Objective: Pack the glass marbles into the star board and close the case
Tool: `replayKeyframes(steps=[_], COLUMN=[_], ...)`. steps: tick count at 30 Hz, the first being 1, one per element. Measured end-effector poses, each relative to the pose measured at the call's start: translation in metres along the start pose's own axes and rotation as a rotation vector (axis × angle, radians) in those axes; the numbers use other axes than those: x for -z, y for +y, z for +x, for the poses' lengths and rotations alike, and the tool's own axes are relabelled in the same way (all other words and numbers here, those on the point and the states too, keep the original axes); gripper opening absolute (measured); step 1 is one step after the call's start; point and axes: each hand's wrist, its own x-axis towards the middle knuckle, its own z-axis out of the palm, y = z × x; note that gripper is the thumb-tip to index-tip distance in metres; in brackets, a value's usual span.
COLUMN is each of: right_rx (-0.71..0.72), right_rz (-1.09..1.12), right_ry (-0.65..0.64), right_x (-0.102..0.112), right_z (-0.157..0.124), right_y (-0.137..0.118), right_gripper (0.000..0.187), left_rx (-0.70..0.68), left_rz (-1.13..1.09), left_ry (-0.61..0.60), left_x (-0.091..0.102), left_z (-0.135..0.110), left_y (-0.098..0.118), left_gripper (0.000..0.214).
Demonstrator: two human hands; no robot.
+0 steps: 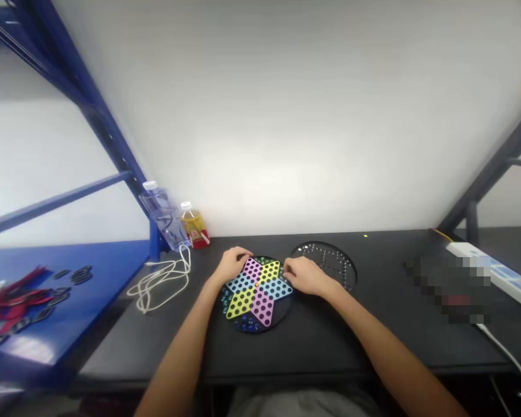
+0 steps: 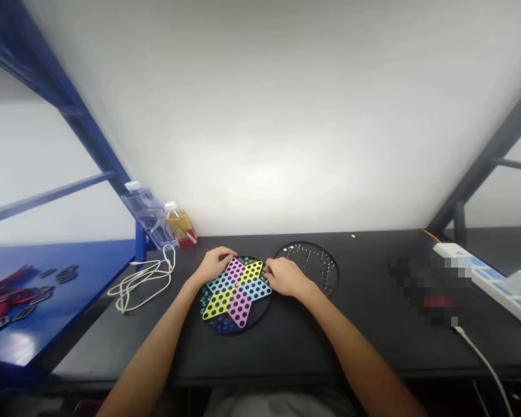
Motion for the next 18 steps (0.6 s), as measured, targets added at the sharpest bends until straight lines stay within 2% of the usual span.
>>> replayKeyframes(steps=[2,5,8,10,11,13,16,18], right_rx=[-0.032,-0.137,-0.238,-0.255,-0.263,-0.275,-0.197,-0.100], right_rz=[0.154,0.629,1.173,1.360,1.375,1.255,0.786,0.437], right_ry=[0.060,0.121,0.073,0.061,0.077,0.133,0.192,0.183], right_x=[0.001,0.002,0.005,0.006,0.006,0.004,-0.001,-0.004], right_z=[0.002,0.006,0.009,0.011,0.011,0.012,0.011,0.010], right_y=[0.000,0.005,0.012,0.017,0.019,0.020,0.018,0.013], right_gripper=[0.016,0.028,0.033,0.037,0.038,0.035,0.023,0.014], left_rx=[-0.002,0.006,0.004,0.001,0.001,-0.001,-0.001,0.002], left_rz=[0.003,0.007,0.003,0.001,0.000,0.001,0.008,0.009], left_ry=[-0.002,-0.008,-0.016,-0.018,-0.016,-0.011,0.000,0.002], left_x=[0.000,0.001,0.001,0.001,0.000,0.000,0.000,0.000], left_z=[0.000,0.000,0.001,0.001,0.001,0.001,0.001,0.001], left_y=[0.000,0.001,0.001,0.000,0.000,-0.001,-0.001,-0.001], left_gripper=[0.027,0.028,0.028,0.027,0.027,0.027,0.027,0.027])
